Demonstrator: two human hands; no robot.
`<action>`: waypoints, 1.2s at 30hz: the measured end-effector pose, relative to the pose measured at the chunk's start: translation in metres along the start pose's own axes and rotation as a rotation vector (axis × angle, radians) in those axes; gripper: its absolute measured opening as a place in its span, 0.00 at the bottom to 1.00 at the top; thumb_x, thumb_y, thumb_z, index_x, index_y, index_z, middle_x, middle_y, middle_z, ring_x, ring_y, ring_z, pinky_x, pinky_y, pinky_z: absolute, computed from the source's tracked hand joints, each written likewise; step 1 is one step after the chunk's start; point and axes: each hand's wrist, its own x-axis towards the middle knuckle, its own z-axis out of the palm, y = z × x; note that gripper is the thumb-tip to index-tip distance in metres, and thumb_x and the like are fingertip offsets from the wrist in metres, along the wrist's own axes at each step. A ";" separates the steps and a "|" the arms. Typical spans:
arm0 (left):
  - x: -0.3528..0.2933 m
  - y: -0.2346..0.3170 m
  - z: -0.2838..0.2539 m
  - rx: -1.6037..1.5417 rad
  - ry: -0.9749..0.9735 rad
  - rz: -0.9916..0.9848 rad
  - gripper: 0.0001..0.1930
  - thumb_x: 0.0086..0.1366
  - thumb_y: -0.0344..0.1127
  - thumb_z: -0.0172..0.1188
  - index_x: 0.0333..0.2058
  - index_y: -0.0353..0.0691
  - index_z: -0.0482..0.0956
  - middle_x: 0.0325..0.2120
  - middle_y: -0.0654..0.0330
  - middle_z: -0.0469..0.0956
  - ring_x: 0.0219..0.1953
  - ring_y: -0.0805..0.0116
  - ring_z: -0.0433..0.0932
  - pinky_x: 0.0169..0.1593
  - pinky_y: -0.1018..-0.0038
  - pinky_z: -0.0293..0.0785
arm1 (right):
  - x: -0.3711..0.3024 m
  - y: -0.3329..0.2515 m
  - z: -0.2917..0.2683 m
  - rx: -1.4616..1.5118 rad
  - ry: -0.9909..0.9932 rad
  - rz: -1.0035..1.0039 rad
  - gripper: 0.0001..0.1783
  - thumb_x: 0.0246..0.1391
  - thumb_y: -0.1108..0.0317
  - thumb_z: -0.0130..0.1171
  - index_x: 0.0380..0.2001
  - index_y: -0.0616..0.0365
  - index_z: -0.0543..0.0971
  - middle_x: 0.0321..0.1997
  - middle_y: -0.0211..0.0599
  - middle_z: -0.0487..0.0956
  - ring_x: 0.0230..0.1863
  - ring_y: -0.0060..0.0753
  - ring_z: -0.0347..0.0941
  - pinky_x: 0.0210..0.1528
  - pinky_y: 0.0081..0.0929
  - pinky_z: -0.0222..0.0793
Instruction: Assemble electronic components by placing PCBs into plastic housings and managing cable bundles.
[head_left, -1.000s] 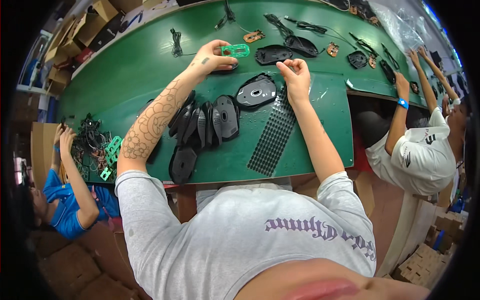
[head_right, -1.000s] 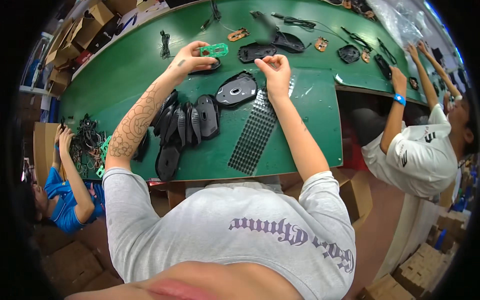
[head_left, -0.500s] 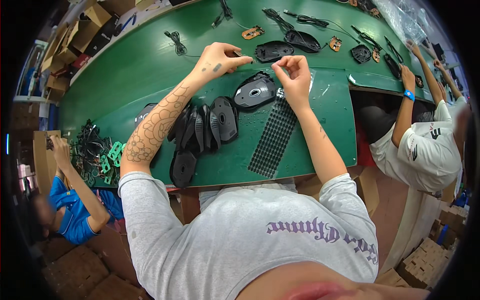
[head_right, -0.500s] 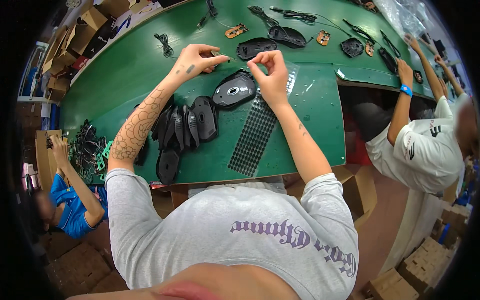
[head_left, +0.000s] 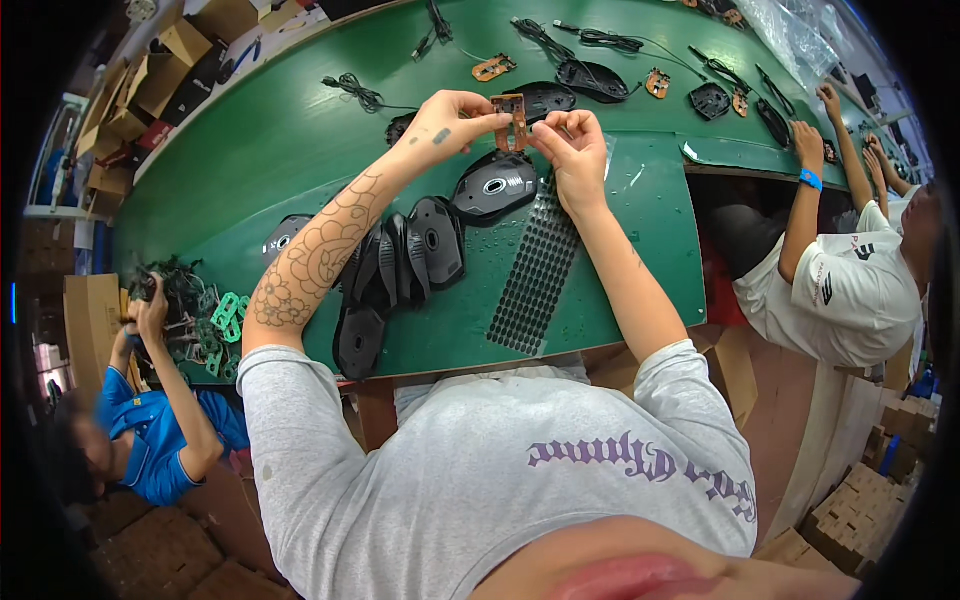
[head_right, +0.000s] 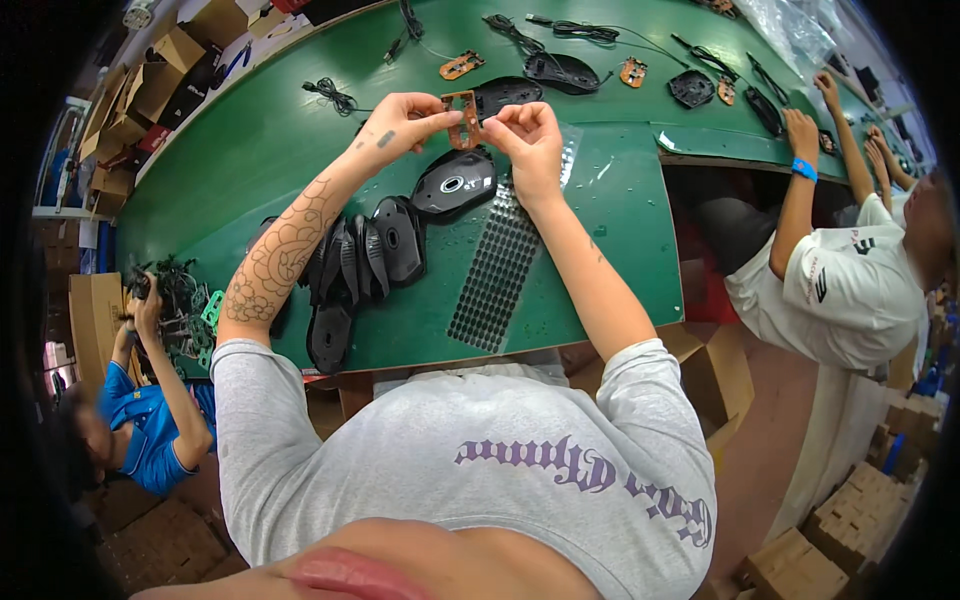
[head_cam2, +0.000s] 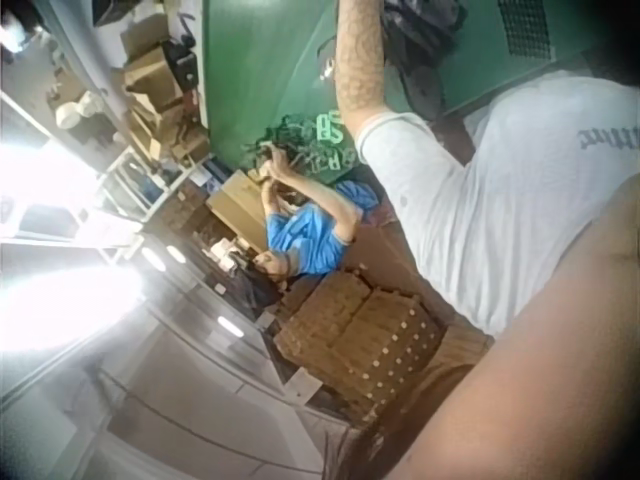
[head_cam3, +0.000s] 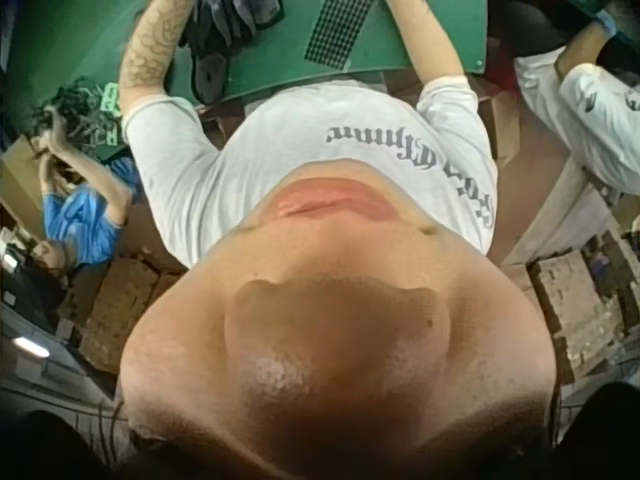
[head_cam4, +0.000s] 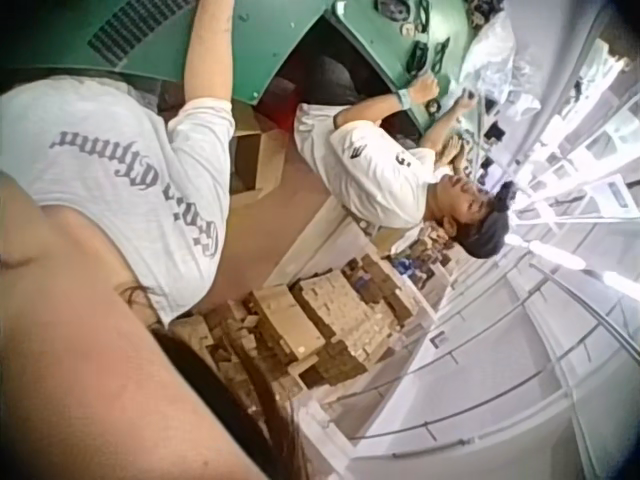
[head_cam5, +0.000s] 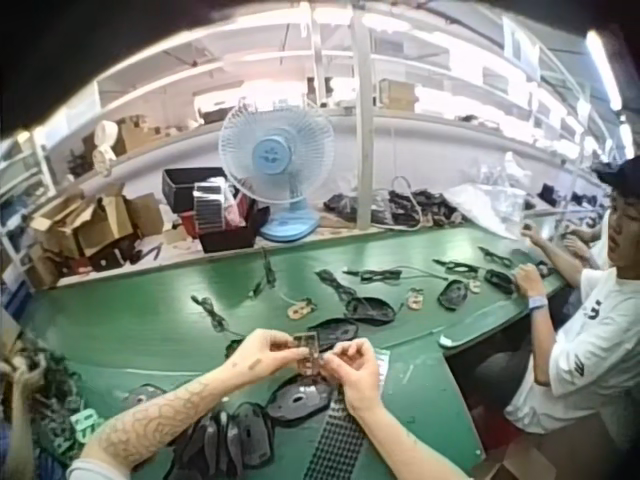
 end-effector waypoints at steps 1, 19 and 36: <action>0.000 0.001 0.002 0.000 -0.003 0.001 0.13 0.60 0.42 0.65 0.34 0.36 0.82 0.22 0.63 0.79 0.18 0.78 0.70 0.23 0.83 0.66 | 0.001 -0.001 -0.003 -0.001 0.002 -0.002 0.19 0.49 0.84 0.62 0.31 0.54 0.62 0.35 0.35 0.74 0.35 0.25 0.74 0.43 0.21 0.74; -0.014 0.011 0.016 0.105 -0.017 0.151 0.11 0.63 0.37 0.59 0.29 0.34 0.82 0.17 0.67 0.76 0.15 0.79 0.67 0.22 0.81 0.62 | 0.007 -0.010 -0.020 -0.425 -0.109 -0.130 0.19 0.48 0.85 0.62 0.29 0.55 0.62 0.35 0.36 0.75 0.35 0.23 0.74 0.40 0.17 0.73; -0.015 0.020 0.032 0.249 -0.028 0.307 0.09 0.64 0.34 0.57 0.29 0.38 0.83 0.20 0.66 0.77 0.18 0.77 0.70 0.23 0.79 0.64 | 0.003 -0.006 -0.029 -0.191 -0.001 0.039 0.16 0.48 0.83 0.63 0.32 0.57 0.65 0.38 0.41 0.79 0.34 0.27 0.76 0.42 0.22 0.76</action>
